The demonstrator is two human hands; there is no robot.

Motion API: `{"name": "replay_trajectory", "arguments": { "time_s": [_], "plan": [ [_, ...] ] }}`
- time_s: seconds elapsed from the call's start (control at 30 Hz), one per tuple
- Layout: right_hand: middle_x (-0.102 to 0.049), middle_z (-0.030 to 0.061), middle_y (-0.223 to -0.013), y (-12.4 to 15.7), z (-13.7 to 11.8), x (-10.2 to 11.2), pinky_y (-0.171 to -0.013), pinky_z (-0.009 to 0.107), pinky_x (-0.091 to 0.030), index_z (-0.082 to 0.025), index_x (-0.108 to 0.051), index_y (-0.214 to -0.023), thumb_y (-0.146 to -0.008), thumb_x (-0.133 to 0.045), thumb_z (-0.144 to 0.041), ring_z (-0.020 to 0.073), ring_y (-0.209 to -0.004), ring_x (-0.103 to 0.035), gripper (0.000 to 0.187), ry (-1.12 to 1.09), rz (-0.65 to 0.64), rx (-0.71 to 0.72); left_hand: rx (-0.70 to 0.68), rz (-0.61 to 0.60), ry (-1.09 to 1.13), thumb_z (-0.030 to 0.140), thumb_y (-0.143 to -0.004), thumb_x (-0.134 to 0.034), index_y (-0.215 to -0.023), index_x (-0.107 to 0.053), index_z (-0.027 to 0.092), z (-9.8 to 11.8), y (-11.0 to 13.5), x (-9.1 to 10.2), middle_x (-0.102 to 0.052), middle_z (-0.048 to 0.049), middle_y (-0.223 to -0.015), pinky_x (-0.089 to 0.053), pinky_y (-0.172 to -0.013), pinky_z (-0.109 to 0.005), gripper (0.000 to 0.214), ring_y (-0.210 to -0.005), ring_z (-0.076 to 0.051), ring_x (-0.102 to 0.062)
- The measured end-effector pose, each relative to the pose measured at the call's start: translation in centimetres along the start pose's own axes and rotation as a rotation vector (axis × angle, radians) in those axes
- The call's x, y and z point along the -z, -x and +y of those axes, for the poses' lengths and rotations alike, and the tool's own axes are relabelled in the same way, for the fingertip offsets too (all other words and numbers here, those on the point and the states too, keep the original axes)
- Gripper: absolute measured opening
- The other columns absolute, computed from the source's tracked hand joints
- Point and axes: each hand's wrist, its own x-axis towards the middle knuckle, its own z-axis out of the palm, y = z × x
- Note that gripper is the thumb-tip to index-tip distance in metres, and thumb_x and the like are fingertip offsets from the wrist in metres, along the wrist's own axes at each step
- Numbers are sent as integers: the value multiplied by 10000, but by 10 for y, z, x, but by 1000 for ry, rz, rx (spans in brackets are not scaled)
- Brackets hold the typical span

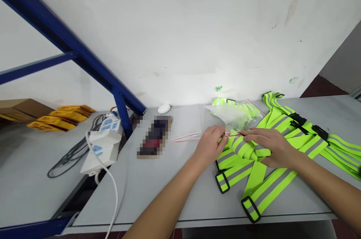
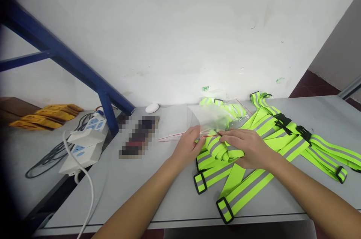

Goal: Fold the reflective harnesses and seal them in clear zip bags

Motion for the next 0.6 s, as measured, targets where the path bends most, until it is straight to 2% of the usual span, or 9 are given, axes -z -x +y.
{"name": "replay_trajectory", "arguments": {
  "time_s": [0.17,0.33,0.47,0.6],
  "plan": [
    [-663,103,-1234,-1,-1,-2,-995,370,-500,-190,-522,-1201,-682,-522,-105,210,-1111,-645,526,30,29,36,-69,92,-179,170,-881,-440,-798,-540,199,-9,-1,-1,-596,-29,-723,-398,-665,-309,133,-708,-194,-553],
    [-682,79,-1207,1,2,-3,-975,386,-524,-216,-513,-1223,-698,-544,-116,233,-1122,-643,535,81,134,-12,-23,38,-201,150,-819,-502,-639,-521,205,-8,-2,-1,-560,0,-601,-350,-631,-307,190,-644,-176,-532],
    [-675,90,-1212,0,1,-8,-996,439,-511,-234,-498,-1261,-729,-557,-106,258,-1120,-642,550,158,219,-35,38,-24,-8,121,-788,-479,-574,-508,203,3,0,-9,-558,5,-578,-375,-630,-299,231,-618,-161,-535],
    [-663,128,-1189,-3,-4,-19,-1004,481,-497,-240,-471,-1307,-762,-546,-79,269,-1100,-646,573,224,254,-52,158,12,230,165,-809,-477,-552,-508,194,16,2,-18,-559,8,-576,-413,-612,-285,260,-591,-151,-531]
  ]
}}
